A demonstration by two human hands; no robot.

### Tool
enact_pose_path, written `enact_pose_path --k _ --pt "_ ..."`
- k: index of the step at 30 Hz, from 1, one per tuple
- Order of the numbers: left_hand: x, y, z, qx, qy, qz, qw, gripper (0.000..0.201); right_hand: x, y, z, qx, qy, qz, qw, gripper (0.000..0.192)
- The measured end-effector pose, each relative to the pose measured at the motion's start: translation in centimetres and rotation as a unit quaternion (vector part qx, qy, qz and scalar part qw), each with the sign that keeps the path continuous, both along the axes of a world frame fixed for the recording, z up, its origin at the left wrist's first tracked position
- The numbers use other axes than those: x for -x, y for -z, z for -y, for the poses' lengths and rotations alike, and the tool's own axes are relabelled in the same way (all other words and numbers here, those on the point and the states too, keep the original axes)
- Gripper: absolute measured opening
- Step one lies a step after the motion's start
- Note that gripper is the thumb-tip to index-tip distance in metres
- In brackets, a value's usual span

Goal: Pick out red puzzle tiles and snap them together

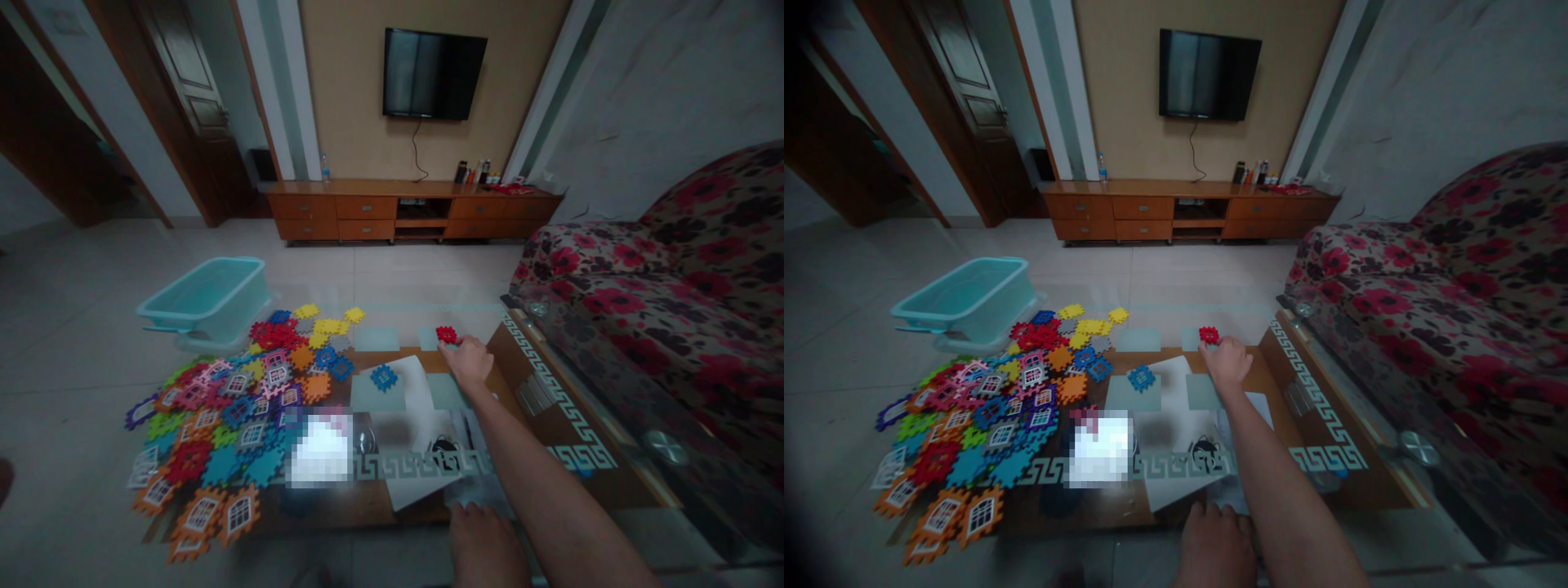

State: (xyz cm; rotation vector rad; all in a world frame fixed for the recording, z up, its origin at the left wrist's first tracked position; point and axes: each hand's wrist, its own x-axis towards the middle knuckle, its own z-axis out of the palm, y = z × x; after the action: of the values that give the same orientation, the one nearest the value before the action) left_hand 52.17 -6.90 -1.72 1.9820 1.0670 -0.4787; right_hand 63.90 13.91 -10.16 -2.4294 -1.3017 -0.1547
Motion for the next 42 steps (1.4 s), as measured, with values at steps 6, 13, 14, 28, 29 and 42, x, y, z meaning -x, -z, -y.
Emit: enact_pose_path --k 6,13,14,28,29,42 --pt "0.0 -0.3 -0.1 0.002 0.007 -0.007 1.000 0.050 -0.1 0.1 -0.1 0.002 -0.005 -0.002 1.000 0.044" --pt "0.1 -0.8 -0.1 0.006 0.001 -0.015 1.000 0.046 -0.2 0.1 -0.1 0.004 -0.004 -0.001 1.000 0.044" --pt "0.1 -0.8 -0.1 0.006 0.002 -0.015 1.000 0.046 -0.1 0.1 -0.1 0.004 -0.003 0.000 1.000 0.044" --pt "0.0 -0.2 0.1 0.005 -0.002 -0.007 1.000 0.047 -0.1 0.1 -0.1 0.007 -0.001 0.001 1.000 0.042" --pt "0.0 -0.1 0.1 0.005 -0.002 -0.006 1.000 0.047 -0.1 0.1 -0.1 0.005 -0.002 0.001 1.000 0.042" --pt "-0.2 0.4 0.4 -0.009 -0.031 -0.006 0.999 0.046 -0.1 0.2 -0.1 0.001 -0.004 0.000 1.000 0.046"
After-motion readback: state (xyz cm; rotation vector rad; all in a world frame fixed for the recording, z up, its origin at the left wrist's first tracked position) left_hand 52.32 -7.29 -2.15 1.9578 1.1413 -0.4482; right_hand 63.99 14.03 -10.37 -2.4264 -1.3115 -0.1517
